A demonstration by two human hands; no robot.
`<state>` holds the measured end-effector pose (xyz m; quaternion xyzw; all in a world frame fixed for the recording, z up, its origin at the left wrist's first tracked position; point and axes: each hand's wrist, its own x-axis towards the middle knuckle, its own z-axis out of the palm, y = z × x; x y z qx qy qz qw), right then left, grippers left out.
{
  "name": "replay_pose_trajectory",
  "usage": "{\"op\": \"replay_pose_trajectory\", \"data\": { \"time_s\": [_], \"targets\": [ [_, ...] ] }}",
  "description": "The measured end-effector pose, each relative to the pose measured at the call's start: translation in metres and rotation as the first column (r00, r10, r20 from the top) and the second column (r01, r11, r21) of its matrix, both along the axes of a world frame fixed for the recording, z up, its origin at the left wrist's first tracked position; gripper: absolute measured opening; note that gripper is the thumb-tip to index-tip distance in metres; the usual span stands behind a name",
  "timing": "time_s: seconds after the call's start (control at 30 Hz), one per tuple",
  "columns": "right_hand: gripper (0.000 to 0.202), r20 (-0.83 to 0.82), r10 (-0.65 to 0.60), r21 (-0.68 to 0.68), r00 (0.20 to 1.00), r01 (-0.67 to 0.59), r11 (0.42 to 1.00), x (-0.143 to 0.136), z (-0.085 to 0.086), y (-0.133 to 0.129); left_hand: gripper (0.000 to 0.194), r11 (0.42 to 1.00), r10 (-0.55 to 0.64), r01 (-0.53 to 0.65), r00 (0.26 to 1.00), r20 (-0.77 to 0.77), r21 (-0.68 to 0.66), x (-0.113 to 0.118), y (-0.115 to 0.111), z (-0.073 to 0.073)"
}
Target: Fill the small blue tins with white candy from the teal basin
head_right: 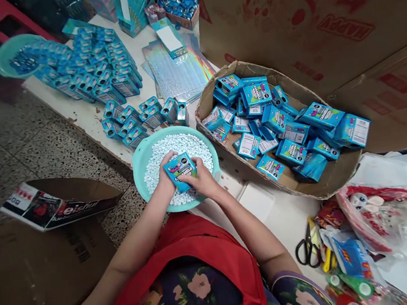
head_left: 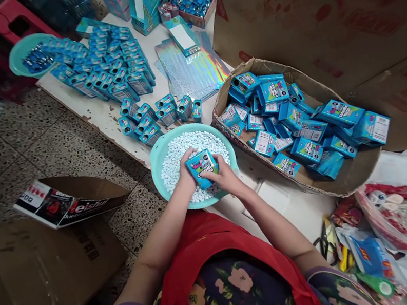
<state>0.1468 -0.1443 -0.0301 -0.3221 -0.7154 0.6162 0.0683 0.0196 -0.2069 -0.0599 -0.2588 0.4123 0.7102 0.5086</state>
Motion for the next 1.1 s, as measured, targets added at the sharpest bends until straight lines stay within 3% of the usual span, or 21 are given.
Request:
{"op": "replay_pose_trajectory", "data": {
  "time_s": [0.07, 0.13, 0.2, 0.3, 0.37, 0.5, 0.63, 0.77, 0.9, 1.1],
  "targets": [
    [0.062, -0.044, -0.116, 0.197, 0.992, 0.123, 0.973, -0.011, -0.005, -0.013, 0.026, 0.999, 0.009, -0.009, 1.000, -0.010, 0.032, 0.000, 0.001, 0.005],
    [0.056, -0.074, -0.101, 0.350, 0.992, 0.121, 0.929, -0.015, -0.004, -0.024, 0.026, 0.998, 0.004, 0.001, 0.997, -0.073, 0.067, 0.001, 0.000, 0.011],
    [0.068, -0.034, -0.054, 0.457, 0.998, 0.063, 0.887, -0.015, 0.002, -0.031, 0.027, 0.996, 0.056, -0.040, 0.975, -0.213, 0.081, 0.006, 0.000, 0.018],
    [0.097, 0.030, -0.103, 0.535, 0.994, 0.071, 0.842, -0.013, 0.010, -0.031, 0.032, 0.989, 0.144, -0.112, 0.897, -0.418, 0.099, 0.015, 0.002, 0.029],
    [0.094, 0.023, -0.147, 0.520, 0.989, 0.114, 0.846, -0.009, 0.014, -0.024, 0.033, 0.993, 0.121, -0.108, 0.869, -0.480, 0.055, 0.017, 0.003, 0.033],
    [0.049, -0.078, -0.154, 0.342, 0.985, 0.171, 0.924, 0.005, 0.014, -0.003, 0.028, 0.999, -0.002, -0.014, 0.911, -0.413, -0.036, 0.007, -0.001, 0.043],
    [0.034, -0.146, -0.153, 0.342, 0.977, 0.195, 0.919, 0.017, 0.012, 0.003, 0.024, 0.997, -0.015, 0.038, 0.945, -0.325, 0.065, -0.009, -0.012, 0.065],
    [0.033, -0.127, -0.079, 0.422, 0.989, 0.126, 0.898, 0.017, 0.012, -0.007, 0.023, 0.981, 0.074, 0.007, 0.909, -0.410, 0.193, -0.008, -0.013, 0.085],
    [0.031, -0.122, -0.044, 0.472, 0.992, 0.097, 0.876, 0.014, 0.013, -0.013, 0.024, 0.984, 0.159, -0.089, 0.823, -0.545, 0.153, -0.001, -0.008, 0.082],
    [0.029, -0.058, -0.074, 0.496, 0.996, 0.093, 0.863, 0.014, 0.017, -0.012, 0.025, 0.988, 0.151, -0.116, 0.792, -0.592, 0.097, 0.004, -0.005, 0.073]
  ]
}}
